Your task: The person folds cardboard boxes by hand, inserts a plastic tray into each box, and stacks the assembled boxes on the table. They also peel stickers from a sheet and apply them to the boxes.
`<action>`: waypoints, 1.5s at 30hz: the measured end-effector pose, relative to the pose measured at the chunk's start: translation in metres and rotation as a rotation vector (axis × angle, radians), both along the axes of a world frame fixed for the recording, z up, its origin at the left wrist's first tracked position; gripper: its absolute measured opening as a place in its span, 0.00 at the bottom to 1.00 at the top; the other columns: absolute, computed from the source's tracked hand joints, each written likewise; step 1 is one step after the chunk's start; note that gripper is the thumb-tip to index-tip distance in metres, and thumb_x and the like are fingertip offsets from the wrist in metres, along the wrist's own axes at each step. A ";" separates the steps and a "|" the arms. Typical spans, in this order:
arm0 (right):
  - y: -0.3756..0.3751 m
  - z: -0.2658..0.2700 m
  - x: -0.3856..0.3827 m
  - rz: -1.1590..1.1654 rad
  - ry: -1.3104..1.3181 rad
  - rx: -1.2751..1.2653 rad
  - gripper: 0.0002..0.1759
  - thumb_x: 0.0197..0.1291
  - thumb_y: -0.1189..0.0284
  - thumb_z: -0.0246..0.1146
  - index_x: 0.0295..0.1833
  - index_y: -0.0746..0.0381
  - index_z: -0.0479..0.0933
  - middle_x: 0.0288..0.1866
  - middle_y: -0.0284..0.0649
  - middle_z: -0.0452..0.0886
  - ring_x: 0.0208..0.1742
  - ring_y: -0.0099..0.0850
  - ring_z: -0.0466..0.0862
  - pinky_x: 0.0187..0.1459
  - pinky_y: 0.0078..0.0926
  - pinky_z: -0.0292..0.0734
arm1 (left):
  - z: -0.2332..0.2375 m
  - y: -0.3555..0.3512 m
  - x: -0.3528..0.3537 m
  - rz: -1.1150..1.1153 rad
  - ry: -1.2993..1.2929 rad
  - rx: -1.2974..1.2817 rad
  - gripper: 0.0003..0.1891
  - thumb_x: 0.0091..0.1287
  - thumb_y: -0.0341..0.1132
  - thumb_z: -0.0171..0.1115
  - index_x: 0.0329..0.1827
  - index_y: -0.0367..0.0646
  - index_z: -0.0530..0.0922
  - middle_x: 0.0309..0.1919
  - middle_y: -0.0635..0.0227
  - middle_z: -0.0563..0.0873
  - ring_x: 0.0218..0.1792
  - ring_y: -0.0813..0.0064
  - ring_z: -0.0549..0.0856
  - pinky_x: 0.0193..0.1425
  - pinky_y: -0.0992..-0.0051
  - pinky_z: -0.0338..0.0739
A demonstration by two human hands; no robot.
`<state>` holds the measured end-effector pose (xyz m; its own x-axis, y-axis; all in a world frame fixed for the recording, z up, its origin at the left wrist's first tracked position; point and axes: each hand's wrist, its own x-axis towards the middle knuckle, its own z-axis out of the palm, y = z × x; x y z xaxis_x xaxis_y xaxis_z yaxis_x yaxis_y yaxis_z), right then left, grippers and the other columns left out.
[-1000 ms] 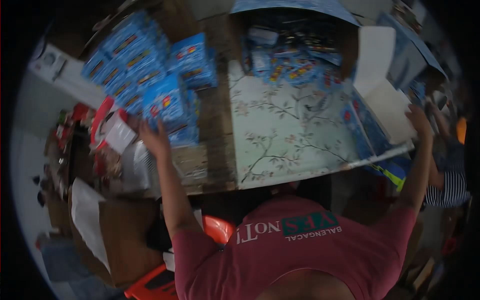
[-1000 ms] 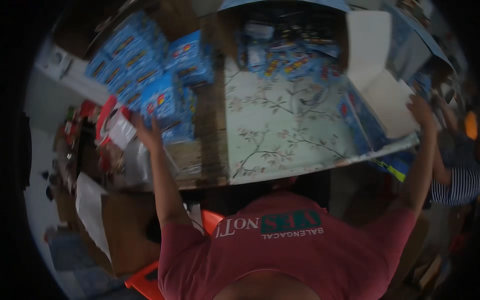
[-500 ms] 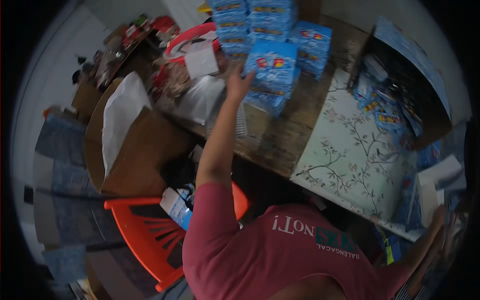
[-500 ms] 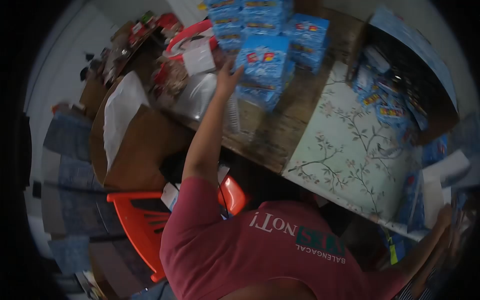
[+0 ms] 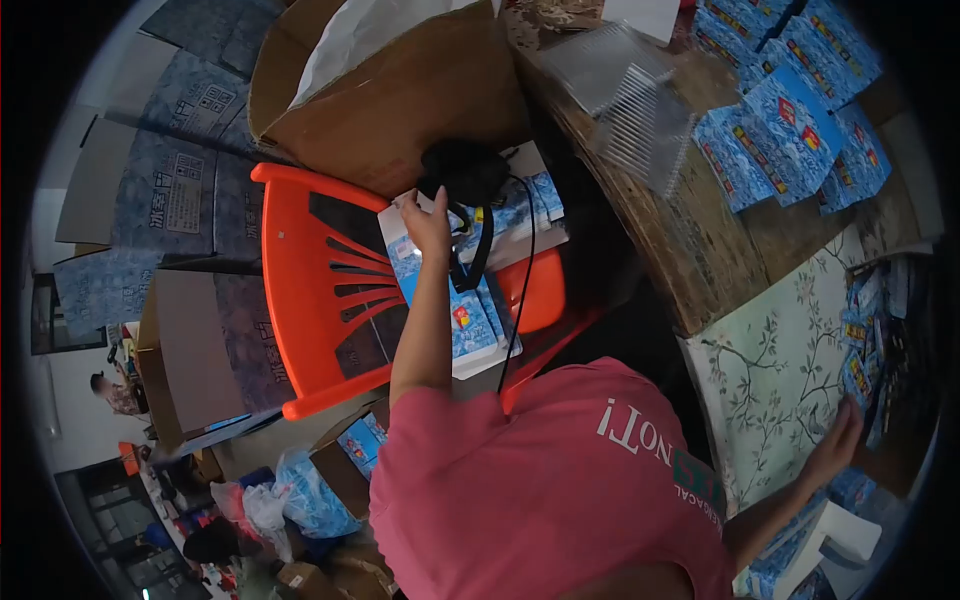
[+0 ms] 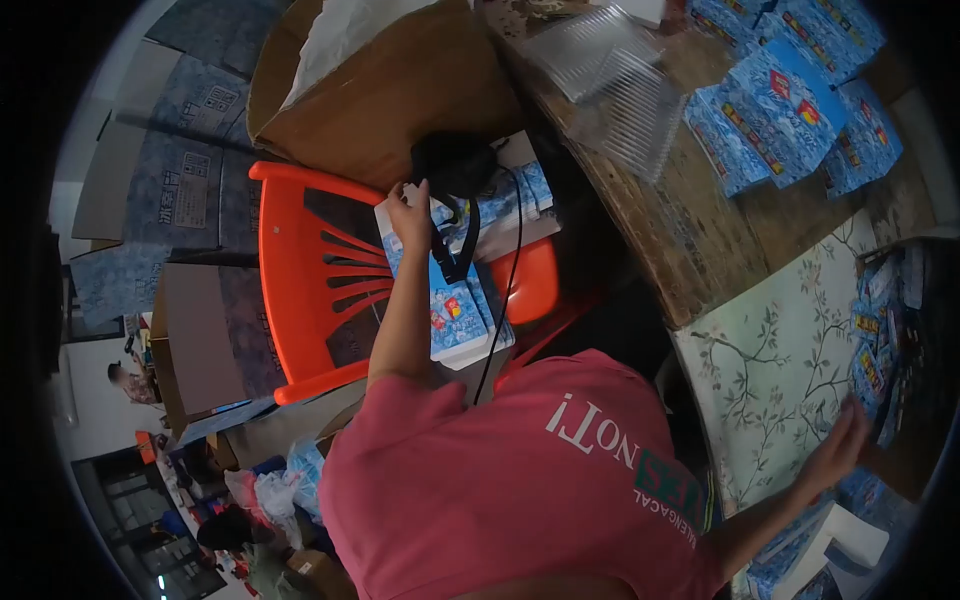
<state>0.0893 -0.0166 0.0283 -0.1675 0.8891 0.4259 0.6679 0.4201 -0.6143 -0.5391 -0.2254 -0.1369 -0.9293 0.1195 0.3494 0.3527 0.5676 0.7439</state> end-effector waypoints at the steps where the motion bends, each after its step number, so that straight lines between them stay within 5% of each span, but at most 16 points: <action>1: 0.007 -0.003 -0.036 0.057 -0.008 -0.063 0.13 0.67 0.72 0.52 0.52 0.67 0.74 0.49 0.41 0.78 0.48 0.28 0.78 0.51 0.25 0.73 | -0.008 -0.006 -0.003 -0.011 -0.113 -0.028 0.31 0.55 0.47 0.67 0.54 0.31 0.71 0.51 0.47 0.75 0.55 0.53 0.74 0.59 0.65 0.68; 5: 0.004 -0.002 -0.156 0.245 -0.061 -0.169 0.10 0.66 0.73 0.53 0.48 0.65 0.76 0.44 0.40 0.80 0.45 0.27 0.79 0.48 0.22 0.72 | -0.070 0.007 -0.042 -0.082 -0.194 0.168 0.43 0.46 0.52 0.72 0.58 0.27 0.67 0.54 0.43 0.74 0.56 0.51 0.73 0.62 0.64 0.65; 7: -0.005 -0.002 -0.193 0.420 -0.115 -0.194 0.08 0.62 0.76 0.55 0.44 0.66 0.76 0.40 0.43 0.80 0.42 0.31 0.80 0.47 0.25 0.72 | -0.045 0.014 -0.036 0.024 -0.123 -0.013 0.43 0.46 0.50 0.72 0.59 0.28 0.66 0.57 0.42 0.71 0.58 0.51 0.72 0.62 0.62 0.66; 12: -0.021 -0.017 -0.222 0.554 -0.108 -0.233 0.06 0.60 0.77 0.57 0.42 0.66 0.76 0.38 0.44 0.80 0.40 0.36 0.80 0.43 0.26 0.73 | -0.066 0.000 -0.082 -0.232 -0.582 -0.322 0.26 0.57 0.43 0.64 0.52 0.32 0.71 0.40 0.47 0.82 0.47 0.54 0.81 0.55 0.62 0.73; 13: -0.022 -0.020 -0.220 0.556 -0.119 -0.254 0.07 0.60 0.77 0.57 0.42 0.66 0.76 0.38 0.44 0.80 0.40 0.36 0.80 0.43 0.26 0.73 | -0.066 -0.002 -0.082 -0.303 -0.810 0.062 0.20 0.60 0.41 0.60 0.48 0.34 0.73 0.37 0.51 0.84 0.41 0.58 0.83 0.50 0.67 0.75; 14: -0.022 -0.023 -0.217 0.557 -0.131 -0.275 0.07 0.60 0.76 0.57 0.42 0.66 0.76 0.38 0.44 0.80 0.40 0.36 0.80 0.43 0.26 0.73 | -0.008 0.003 -0.056 -0.368 -1.020 0.460 0.15 0.63 0.38 0.56 0.45 0.35 0.75 0.34 0.54 0.85 0.35 0.62 0.85 0.45 0.71 0.77; 16: -0.019 -0.032 -0.209 0.554 -0.125 -0.322 0.07 0.60 0.76 0.56 0.42 0.66 0.76 0.38 0.44 0.80 0.40 0.36 0.80 0.43 0.26 0.73 | 0.088 0.005 -0.017 -0.503 -1.094 0.677 0.09 0.65 0.35 0.54 0.42 0.38 0.75 0.35 0.57 0.85 0.36 0.68 0.84 0.43 0.74 0.77; 21: 0.004 -0.074 -0.190 0.563 -0.134 -0.319 0.08 0.61 0.75 0.56 0.43 0.66 0.76 0.39 0.45 0.80 0.40 0.38 0.80 0.43 0.27 0.73 | 0.218 -0.035 0.040 -0.770 -0.739 0.799 0.07 0.66 0.30 0.53 0.43 0.37 0.74 0.32 0.60 0.84 0.37 0.69 0.83 0.47 0.73 0.75; 24: 0.019 -0.108 -0.175 0.536 -0.238 -0.267 0.09 0.61 0.76 0.55 0.45 0.66 0.75 0.44 0.46 0.79 0.45 0.40 0.79 0.47 0.29 0.72 | 0.267 -0.073 0.077 -0.813 -0.680 0.722 0.11 0.68 0.30 0.49 0.48 0.35 0.71 0.34 0.63 0.80 0.30 0.74 0.79 0.42 0.72 0.75; 26: 0.030 -0.142 -0.161 0.542 -0.286 0.030 0.10 0.62 0.75 0.54 0.46 0.66 0.75 0.51 0.46 0.76 0.51 0.43 0.75 0.53 0.32 0.69 | 0.307 -0.103 0.109 -0.808 -0.553 0.664 0.14 0.68 0.31 0.47 0.53 0.32 0.69 0.33 0.63 0.80 0.26 0.76 0.77 0.34 0.77 0.75; 29: 0.031 -0.165 -0.149 0.537 -0.288 0.051 0.12 0.64 0.73 0.51 0.49 0.65 0.75 0.56 0.45 0.74 0.57 0.44 0.71 0.56 0.36 0.67 | 0.358 -0.144 0.167 -0.746 -0.231 0.608 0.19 0.68 0.33 0.46 0.58 0.28 0.67 0.33 0.64 0.80 0.14 0.86 0.68 0.16 0.87 0.60; 30: 0.032 -0.166 -0.147 0.535 -0.287 0.023 0.13 0.65 0.71 0.50 0.50 0.65 0.74 0.58 0.44 0.73 0.58 0.43 0.71 0.57 0.34 0.66 | 0.369 -0.150 0.182 -0.712 -0.133 0.555 0.16 0.68 0.35 0.48 0.50 0.30 0.73 0.25 0.68 0.78 0.10 0.87 0.62 0.13 0.87 0.52; 33: 0.031 -0.167 -0.146 0.541 -0.165 -0.035 0.11 0.64 0.74 0.51 0.48 0.65 0.74 0.57 0.43 0.74 0.57 0.42 0.71 0.57 0.33 0.66 | 0.400 -0.205 0.182 -0.488 -0.317 0.217 0.13 0.66 0.37 0.52 0.37 0.34 0.78 0.17 0.69 0.77 0.09 0.88 0.67 0.13 0.89 0.57; 34: 0.032 -0.166 -0.146 0.562 -0.150 -0.028 0.11 0.64 0.74 0.51 0.48 0.65 0.74 0.57 0.43 0.74 0.57 0.42 0.71 0.57 0.33 0.66 | 0.399 -0.210 0.184 -0.312 -0.367 0.104 0.13 0.64 0.39 0.57 0.26 0.38 0.78 0.11 0.74 0.74 0.09 0.87 0.66 0.13 0.87 0.57; 39: 0.035 -0.171 -0.143 0.538 -0.113 -0.095 0.11 0.64 0.74 0.50 0.48 0.65 0.74 0.57 0.43 0.74 0.56 0.41 0.71 0.57 0.32 0.66 | 0.348 -0.286 0.158 -0.127 -0.560 -0.196 0.13 0.59 0.40 0.65 0.25 0.39 0.80 0.12 0.74 0.75 0.10 0.86 0.69 0.14 0.85 0.60; 45: 0.039 -0.177 -0.142 0.546 -0.106 -0.043 0.11 0.64 0.74 0.51 0.48 0.65 0.74 0.56 0.43 0.74 0.56 0.41 0.72 0.56 0.32 0.67 | 0.292 -0.330 0.098 -0.182 -0.712 -0.319 0.13 0.58 0.41 0.67 0.27 0.38 0.82 0.14 0.73 0.77 0.14 0.83 0.73 0.18 0.83 0.64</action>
